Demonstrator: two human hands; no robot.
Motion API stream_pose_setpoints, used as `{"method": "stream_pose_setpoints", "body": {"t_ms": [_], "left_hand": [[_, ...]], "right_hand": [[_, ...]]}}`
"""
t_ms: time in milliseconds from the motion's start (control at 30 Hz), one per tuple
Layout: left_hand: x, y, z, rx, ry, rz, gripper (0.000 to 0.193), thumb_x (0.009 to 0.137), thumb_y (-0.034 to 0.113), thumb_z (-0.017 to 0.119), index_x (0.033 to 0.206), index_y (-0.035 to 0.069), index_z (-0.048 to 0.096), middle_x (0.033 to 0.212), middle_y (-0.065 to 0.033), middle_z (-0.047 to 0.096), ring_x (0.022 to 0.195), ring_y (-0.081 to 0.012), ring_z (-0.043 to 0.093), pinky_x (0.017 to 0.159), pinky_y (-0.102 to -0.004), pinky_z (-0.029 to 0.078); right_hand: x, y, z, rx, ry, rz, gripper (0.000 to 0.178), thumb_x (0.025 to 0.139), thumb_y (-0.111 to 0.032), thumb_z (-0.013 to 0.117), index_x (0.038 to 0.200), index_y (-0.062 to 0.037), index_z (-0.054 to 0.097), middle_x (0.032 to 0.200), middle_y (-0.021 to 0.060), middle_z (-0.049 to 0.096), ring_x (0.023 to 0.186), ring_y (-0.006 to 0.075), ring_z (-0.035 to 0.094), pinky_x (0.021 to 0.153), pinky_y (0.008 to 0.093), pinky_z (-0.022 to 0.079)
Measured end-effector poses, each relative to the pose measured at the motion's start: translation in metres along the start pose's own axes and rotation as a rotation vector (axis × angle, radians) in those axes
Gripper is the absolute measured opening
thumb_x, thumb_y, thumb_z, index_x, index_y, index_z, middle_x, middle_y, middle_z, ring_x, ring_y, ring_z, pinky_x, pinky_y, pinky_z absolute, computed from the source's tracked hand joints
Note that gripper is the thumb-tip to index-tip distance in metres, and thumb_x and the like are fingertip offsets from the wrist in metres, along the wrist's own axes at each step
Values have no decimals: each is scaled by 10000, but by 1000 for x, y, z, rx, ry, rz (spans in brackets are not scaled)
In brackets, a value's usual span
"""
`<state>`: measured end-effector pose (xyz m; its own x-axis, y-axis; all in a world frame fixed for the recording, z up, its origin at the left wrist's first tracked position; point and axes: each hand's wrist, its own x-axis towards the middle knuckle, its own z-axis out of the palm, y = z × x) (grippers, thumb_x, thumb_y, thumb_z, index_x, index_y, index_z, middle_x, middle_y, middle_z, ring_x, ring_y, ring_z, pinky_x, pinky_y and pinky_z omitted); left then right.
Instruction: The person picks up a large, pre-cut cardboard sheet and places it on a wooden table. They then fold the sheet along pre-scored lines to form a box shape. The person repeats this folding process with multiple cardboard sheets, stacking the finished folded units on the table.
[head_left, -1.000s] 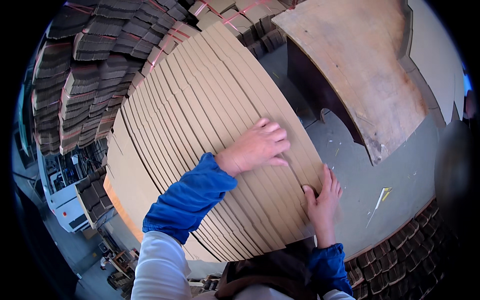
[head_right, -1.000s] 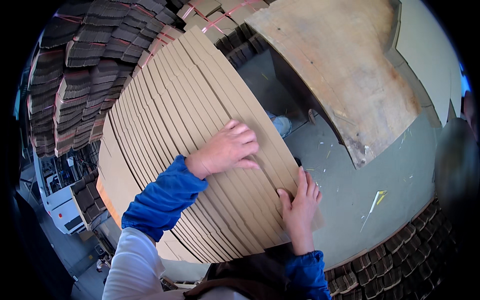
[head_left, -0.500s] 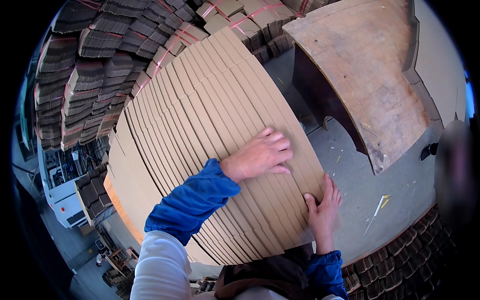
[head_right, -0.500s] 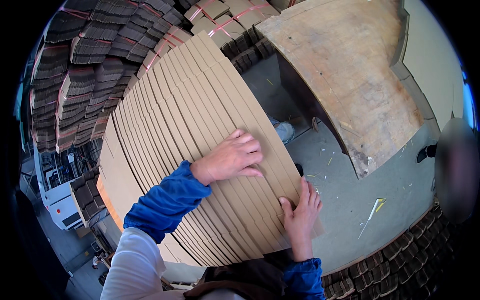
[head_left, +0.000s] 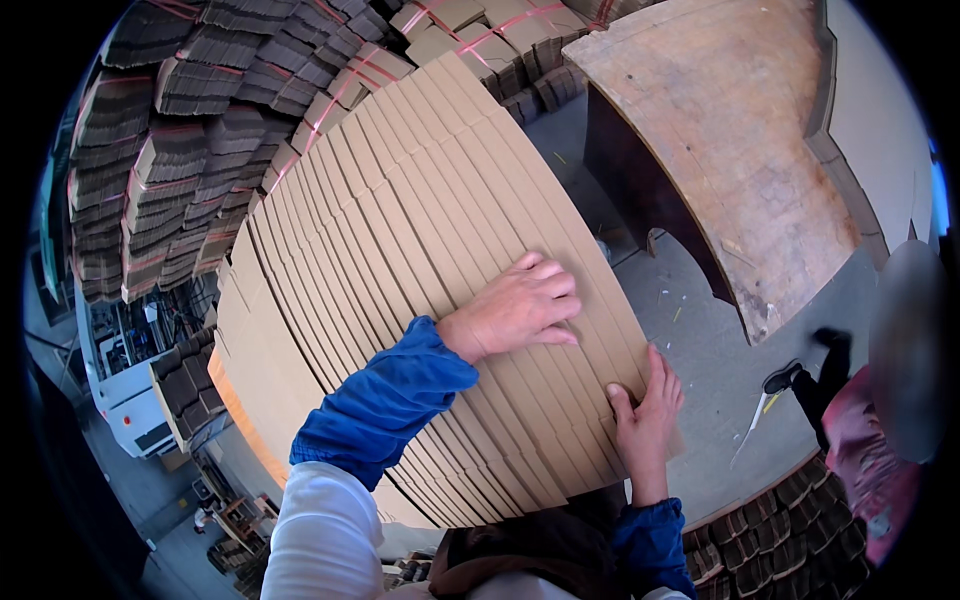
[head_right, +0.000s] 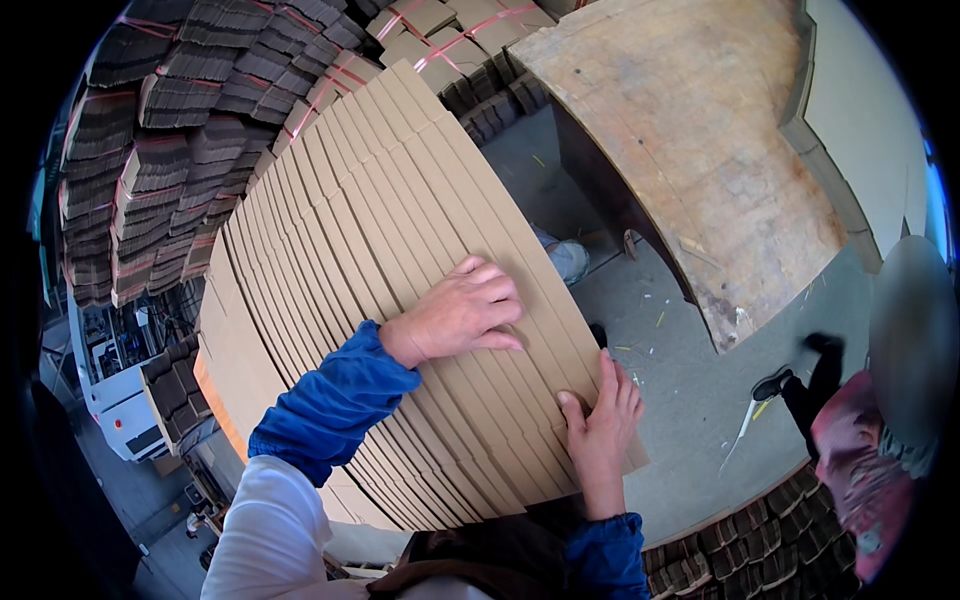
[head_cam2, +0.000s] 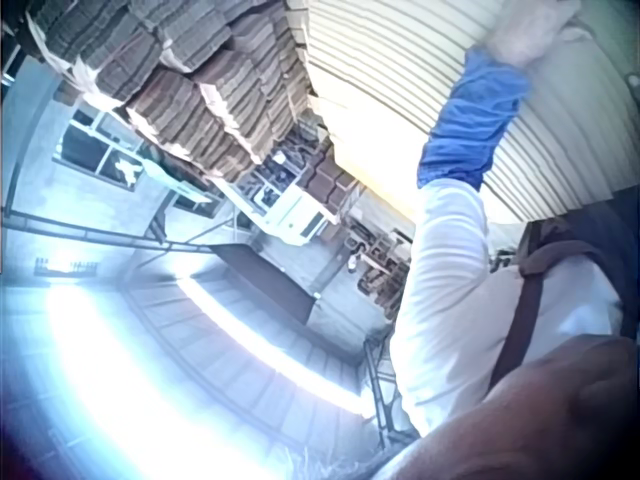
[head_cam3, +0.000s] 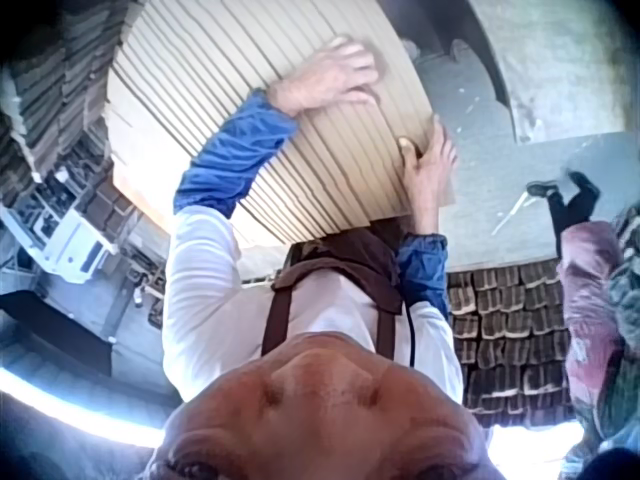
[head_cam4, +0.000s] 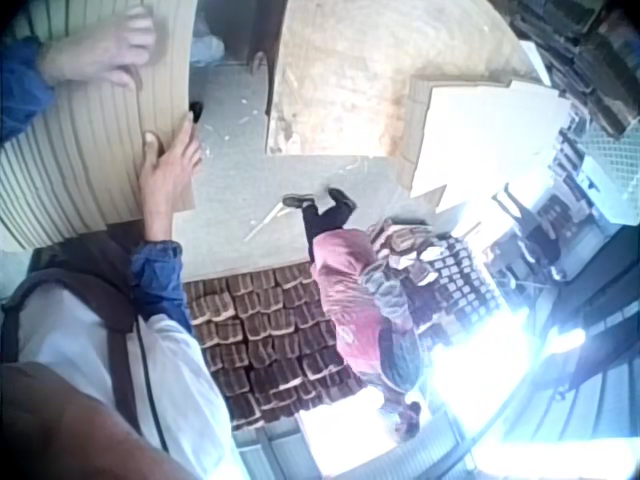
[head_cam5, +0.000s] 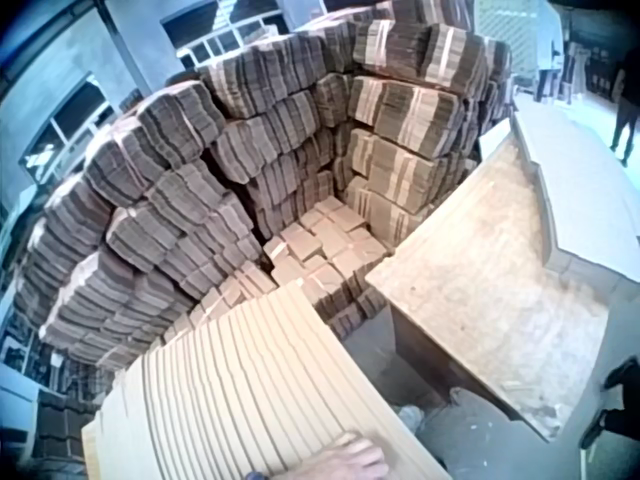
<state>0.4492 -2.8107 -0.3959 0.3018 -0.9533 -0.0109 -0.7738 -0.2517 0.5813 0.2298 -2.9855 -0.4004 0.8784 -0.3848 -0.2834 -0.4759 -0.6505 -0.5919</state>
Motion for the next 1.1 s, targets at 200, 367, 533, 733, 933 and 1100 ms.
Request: {"method": "stream_pose_setpoints", "body": {"t_ms": [200, 367, 533, 733, 933, 1100], "left_hand": [[-4, -2, 3, 25, 47, 7, 349, 772, 416, 736, 822, 121, 555, 897, -21, 523, 939, -218, 510, 886, -375, 394], [-3, -3, 4, 31, 52, 35, 349, 754, 411, 745, 824, 123, 560, 901, -23, 526, 936, -231, 512, 888, -380, 398], [0, -2, 4, 80, 58, 29, 335, 736, 381, 767, 809, 119, 571, 892, -30, 536, 934, -236, 519, 895, -382, 401], [4, -2, 10, 37, 100, 22, 323, 721, 357, 788, 800, 120, 584, 882, -24, 554, 928, -239, 519, 893, -379, 400], [6, 0, 5, 37, 56, 17, 315, 742, 357, 766, 833, 113, 588, 885, -30, 542, 934, -237, 525, 896, -385, 400], [2, 1, 4, 105, 37, 32, 319, 757, 378, 751, 818, 120, 575, 887, -34, 535, 948, -237, 512, 899, -384, 396]], "right_hand": [[-1, -1, 3, -17, -4, 2, 753, 824, -325, 710, 1459, -81, 386, 1331, 204, 502, 1190, 401, 461, 1027, 509, 319], [-3, -3, 2, -6, 21, 2, 742, 823, -322, 710, 1451, -79, 399, 1329, 190, 513, 1197, 382, 467, 1026, 490, 323], [2, -9, -5, -8, -3, 35, 705, 833, -293, 703, 1445, -87, 419, 1341, 162, 522, 1220, 339, 471, 1029, 462, 325], [1, -4, -8, 10, 14, 11, 660, 864, -261, 672, 1453, -111, 415, 1360, 148, 515, 1223, 325, 474, 1034, 441, 321], [-2, 3, -3, -26, 8, 21, 625, 890, -246, 638, 1459, -121, 411, 1374, 139, 505, 1223, 320, 477, 1031, 449, 325], [-2, 4, 3, 0, 21, 6, 627, 892, -252, 635, 1464, -133, 406, 1368, 151, 505, 1214, 335, 479, 1049, 506, 312]]}}
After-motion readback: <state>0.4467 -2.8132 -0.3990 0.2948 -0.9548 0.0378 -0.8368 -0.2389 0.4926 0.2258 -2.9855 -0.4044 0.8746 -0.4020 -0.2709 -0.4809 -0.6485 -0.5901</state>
